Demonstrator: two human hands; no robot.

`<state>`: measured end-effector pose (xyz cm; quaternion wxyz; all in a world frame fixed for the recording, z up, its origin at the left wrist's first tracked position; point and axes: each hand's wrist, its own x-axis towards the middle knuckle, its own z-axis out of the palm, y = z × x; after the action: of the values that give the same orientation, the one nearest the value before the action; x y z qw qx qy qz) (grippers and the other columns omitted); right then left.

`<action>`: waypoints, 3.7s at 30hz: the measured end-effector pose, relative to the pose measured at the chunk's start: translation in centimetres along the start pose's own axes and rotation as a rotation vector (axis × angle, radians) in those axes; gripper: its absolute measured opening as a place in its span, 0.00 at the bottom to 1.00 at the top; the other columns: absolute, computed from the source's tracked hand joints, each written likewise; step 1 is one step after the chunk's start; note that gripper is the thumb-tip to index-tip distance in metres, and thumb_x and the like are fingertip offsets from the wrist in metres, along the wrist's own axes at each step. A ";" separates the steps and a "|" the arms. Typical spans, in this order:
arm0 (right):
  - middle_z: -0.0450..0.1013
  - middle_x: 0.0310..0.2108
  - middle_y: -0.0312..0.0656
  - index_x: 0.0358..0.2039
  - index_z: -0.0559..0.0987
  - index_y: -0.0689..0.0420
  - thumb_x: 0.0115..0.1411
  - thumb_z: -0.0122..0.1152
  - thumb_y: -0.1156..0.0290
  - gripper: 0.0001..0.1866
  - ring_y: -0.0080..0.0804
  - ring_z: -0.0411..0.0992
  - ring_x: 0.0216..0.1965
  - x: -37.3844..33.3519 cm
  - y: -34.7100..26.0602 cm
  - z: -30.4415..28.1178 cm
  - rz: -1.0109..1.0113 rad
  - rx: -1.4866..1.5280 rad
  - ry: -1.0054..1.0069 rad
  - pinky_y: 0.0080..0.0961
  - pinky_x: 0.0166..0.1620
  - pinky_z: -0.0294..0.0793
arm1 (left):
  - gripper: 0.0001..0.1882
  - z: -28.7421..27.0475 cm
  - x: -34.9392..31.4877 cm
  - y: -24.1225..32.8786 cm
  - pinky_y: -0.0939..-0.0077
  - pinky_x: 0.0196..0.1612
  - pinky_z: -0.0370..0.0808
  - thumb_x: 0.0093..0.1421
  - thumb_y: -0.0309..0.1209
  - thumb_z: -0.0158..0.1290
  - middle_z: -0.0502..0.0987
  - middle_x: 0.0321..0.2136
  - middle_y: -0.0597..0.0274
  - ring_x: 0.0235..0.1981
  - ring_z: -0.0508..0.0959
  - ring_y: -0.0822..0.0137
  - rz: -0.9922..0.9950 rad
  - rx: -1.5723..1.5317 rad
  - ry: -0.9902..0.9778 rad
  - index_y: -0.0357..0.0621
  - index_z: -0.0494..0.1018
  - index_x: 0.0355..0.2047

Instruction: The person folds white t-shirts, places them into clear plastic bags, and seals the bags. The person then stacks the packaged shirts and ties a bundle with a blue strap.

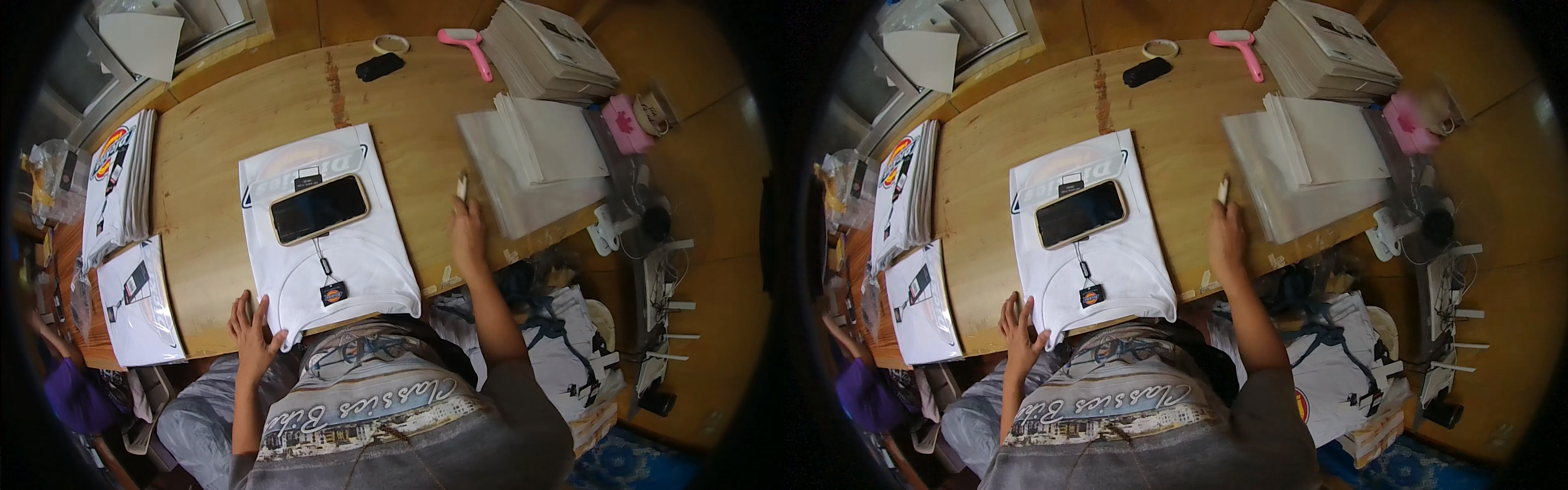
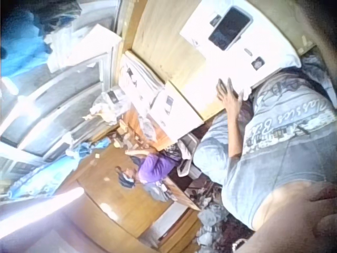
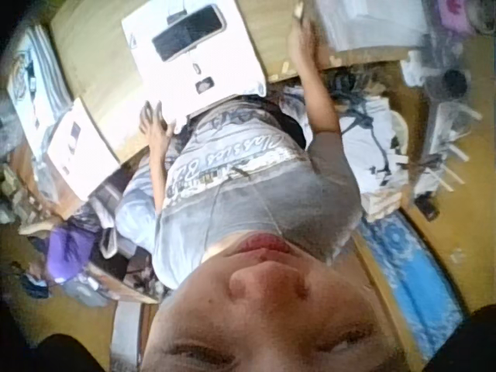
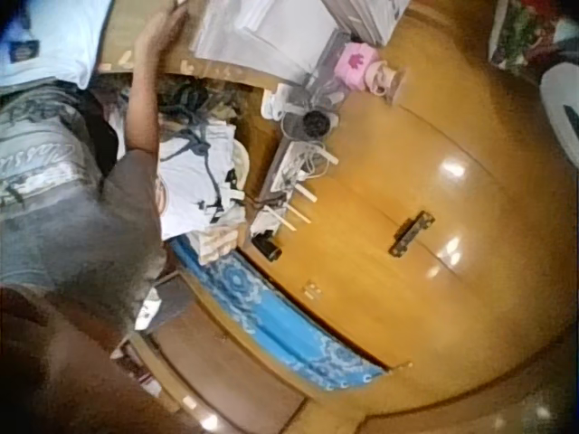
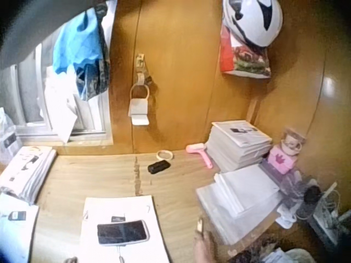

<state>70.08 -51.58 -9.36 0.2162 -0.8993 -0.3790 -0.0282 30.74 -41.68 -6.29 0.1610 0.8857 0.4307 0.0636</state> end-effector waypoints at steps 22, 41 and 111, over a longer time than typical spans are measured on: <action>0.67 0.19 0.33 0.22 0.71 0.61 0.45 0.54 0.80 0.02 0.20 0.58 0.14 4.4 17.8 -5.0 0.280 0.658 0.031 0.16 0.21 0.60 | 0.43 -0.3 -0.3 -0.5 0.58 0.54 0.42 0.36 0.56 0.52 0.48 0.55 0.50 0.55 0.46 0.50 0.014 -0.059 -0.066 0.50 0.57 0.51; 0.67 0.22 0.40 0.22 0.73 0.58 0.47 0.53 0.73 0.03 0.40 0.66 0.25 9.2 0.7 -11.2 -0.230 0.135 0.616 0.29 0.28 0.65 | 0.14 -3.7 6.5 7.7 0.78 0.42 0.64 0.52 0.21 0.44 0.71 0.35 0.57 0.36 0.71 0.67 0.252 -0.890 -0.102 0.37 0.66 0.40; 0.71 0.26 0.45 0.28 0.63 0.59 0.50 0.49 0.83 0.07 0.27 0.71 0.25 20.9 -10.8 8.4 0.016 0.962 -0.645 0.20 0.24 0.72 | 0.06 -0.5 30.4 -8.3 0.81 0.20 0.71 0.43 0.15 0.48 0.72 0.19 0.60 0.19 0.72 0.73 -0.429 -1.021 0.201 0.39 0.66 0.19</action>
<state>76.48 -27.48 -8.55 0.4746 -0.6656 -0.3892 0.4244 43.32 -13.01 -9.48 0.5368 0.5776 0.5288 0.3141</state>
